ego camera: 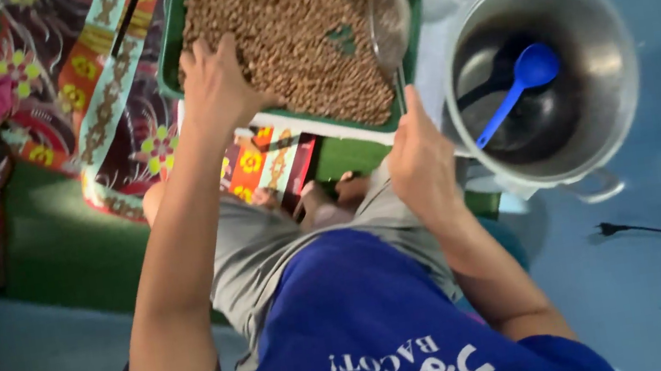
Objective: A person is sitting on the floor, using a small hand-held sieve to sift through and sort peanuts in a green plastic tray.
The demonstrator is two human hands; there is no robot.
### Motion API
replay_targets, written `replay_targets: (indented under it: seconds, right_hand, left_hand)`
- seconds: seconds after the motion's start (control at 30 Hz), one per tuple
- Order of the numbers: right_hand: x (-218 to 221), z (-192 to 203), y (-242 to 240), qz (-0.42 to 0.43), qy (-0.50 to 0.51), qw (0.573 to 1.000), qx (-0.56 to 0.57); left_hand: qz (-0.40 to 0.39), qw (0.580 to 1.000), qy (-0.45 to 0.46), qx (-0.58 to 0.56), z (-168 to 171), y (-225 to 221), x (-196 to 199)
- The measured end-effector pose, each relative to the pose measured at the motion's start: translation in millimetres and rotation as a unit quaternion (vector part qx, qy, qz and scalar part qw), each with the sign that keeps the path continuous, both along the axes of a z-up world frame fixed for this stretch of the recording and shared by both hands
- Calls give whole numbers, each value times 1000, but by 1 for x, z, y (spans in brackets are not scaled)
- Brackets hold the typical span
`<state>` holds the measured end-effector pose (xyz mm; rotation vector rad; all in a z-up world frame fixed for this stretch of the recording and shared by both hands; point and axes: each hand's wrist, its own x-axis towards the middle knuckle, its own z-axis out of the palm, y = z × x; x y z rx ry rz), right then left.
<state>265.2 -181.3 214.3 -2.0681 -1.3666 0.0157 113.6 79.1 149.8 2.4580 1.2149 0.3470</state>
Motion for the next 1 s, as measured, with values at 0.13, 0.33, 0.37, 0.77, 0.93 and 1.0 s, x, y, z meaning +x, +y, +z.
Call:
replay_targets:
  seconds: [0.13,0.33,0.37,0.77,0.93,1.0]
  right_hand:
    - [-6,6,2,3,13,1000,-18]
    - [-14,10,12,47,131,990,-27]
    - [-13,9,14,54,186,980,-43]
    - [9,-51,30,-39,717,695,42]
    - [11,-41,22,-27,713,696,85]
    - [10,-43,17,-17,703,706,85]
  left_hand:
    - [-22,1000,-6,-10,-14,6,7]
    - [-43,997,-38,-45,-18,4,33]
    - [-51,996,-55,-48,-22,3,37]
    - [-190,945,-265,13,46,-43,64]
    - [-169,941,-291,12,76,-65,48]
    - [-152,943,-295,26,77,-73,31]
